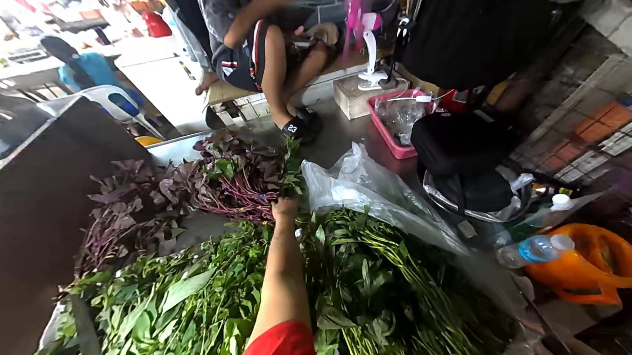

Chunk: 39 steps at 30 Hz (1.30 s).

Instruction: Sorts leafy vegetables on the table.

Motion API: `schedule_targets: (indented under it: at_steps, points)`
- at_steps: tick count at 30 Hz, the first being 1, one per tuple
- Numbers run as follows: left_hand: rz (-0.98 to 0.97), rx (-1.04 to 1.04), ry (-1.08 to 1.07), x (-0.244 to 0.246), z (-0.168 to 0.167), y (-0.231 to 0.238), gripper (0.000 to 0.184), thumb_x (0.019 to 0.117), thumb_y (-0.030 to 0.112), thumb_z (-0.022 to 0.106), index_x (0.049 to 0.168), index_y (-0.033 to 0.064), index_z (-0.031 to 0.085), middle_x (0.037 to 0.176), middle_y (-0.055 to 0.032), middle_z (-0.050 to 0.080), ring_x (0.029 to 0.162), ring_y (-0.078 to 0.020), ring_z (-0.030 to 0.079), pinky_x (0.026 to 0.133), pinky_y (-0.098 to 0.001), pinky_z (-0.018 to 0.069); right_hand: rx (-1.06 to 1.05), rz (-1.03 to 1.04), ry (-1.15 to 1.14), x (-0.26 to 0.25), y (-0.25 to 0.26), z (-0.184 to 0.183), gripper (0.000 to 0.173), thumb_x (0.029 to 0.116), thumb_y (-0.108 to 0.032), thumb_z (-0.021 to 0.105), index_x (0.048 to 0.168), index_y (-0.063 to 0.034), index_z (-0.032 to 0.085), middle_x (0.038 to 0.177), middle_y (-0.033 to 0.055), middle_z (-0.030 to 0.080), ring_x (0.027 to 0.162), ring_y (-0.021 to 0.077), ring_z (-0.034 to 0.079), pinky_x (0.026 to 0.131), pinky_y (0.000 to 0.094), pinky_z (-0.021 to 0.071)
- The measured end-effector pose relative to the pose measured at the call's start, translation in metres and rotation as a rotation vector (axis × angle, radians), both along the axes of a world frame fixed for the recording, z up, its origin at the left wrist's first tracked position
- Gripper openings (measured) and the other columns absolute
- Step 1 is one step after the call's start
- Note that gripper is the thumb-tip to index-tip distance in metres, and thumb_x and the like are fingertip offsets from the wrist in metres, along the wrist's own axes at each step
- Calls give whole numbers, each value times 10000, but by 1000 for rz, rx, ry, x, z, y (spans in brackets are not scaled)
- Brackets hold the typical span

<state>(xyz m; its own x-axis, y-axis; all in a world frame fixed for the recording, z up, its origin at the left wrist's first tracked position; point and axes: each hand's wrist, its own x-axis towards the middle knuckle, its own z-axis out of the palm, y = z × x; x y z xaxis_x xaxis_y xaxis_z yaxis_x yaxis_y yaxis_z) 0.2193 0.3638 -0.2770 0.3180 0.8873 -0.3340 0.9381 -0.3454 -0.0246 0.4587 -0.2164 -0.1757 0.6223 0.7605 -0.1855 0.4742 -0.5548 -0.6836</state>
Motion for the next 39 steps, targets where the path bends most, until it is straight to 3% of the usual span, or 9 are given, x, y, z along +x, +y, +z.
schedule_targets:
  at_steps: [5,8,12,18,23,27,30,34,39]
  points:
    - [81,49,-191,-25,16,-11,296,1006,141,591,1258,4,665,1383,-283,579,1319,-502,507,1075,-747,342,-87,-41,13,2,23,-3,447,987,-173,624,1398,-1,597,1247,279,669,1125,427,662,986,604,502]
    - [-60,-85,-506,-3,24,-13,477,985,130,650,1444,53,543,1529,-288,430,1387,-490,442,1098,-696,379,-199,-99,70,18,53,-22,629,995,-164,644,1562,-68,390,1363,321,574,1200,492,600,992,671,467]
    - [-180,-202,-607,22,102,-45,732,969,13,610,1616,95,277,1458,-302,508,1308,-499,527,1058,-675,424,-240,15,34,41,94,-39,774,954,-92,669,1613,-57,266,1534,286,436,1392,443,467,1133,606,381]
    - [-155,47,-868,-9,202,-179,538,1026,86,561,1538,43,401,1377,-221,597,1218,-340,632,1045,-514,502,-302,105,-4,60,140,-70,791,978,-176,668,1625,-72,226,1503,281,476,1346,428,521,1109,591,411]
    - [-314,38,-670,12,172,-252,361,1018,90,587,1375,39,614,1359,-219,615,1256,-377,605,1078,-562,465,-580,356,-190,61,164,-67,651,1030,-227,570,1577,13,312,1471,323,489,1365,474,490,1123,632,377]
    - [-291,74,-747,14,164,-312,316,1031,112,579,1330,38,648,1363,-211,606,1281,-367,582,1077,-533,469,-281,526,-172,36,155,6,443,1057,-209,565,1429,30,543,1372,296,584,1298,442,555,1115,592,402]
    - [-262,210,-821,3,151,-382,210,998,108,619,1171,39,715,1170,-168,654,1096,-325,644,954,-490,545,-82,664,-9,9,125,40,297,1069,-243,542,1146,-11,710,1094,181,712,1011,294,699,943,499,545]
    - [-330,61,-877,18,116,-443,352,1001,33,558,1332,92,663,1313,-169,630,1148,-334,641,944,-475,561,-102,647,111,-16,99,34,301,1042,-283,588,1119,-17,706,1013,148,711,882,230,698,825,452,572]
    - [-197,27,-962,26,84,-461,327,988,84,591,1299,-9,631,1354,-200,622,1240,-366,612,1049,-473,505,-98,561,179,-17,96,12,295,964,-251,715,1139,-17,667,982,122,679,820,181,674,747,368,577]
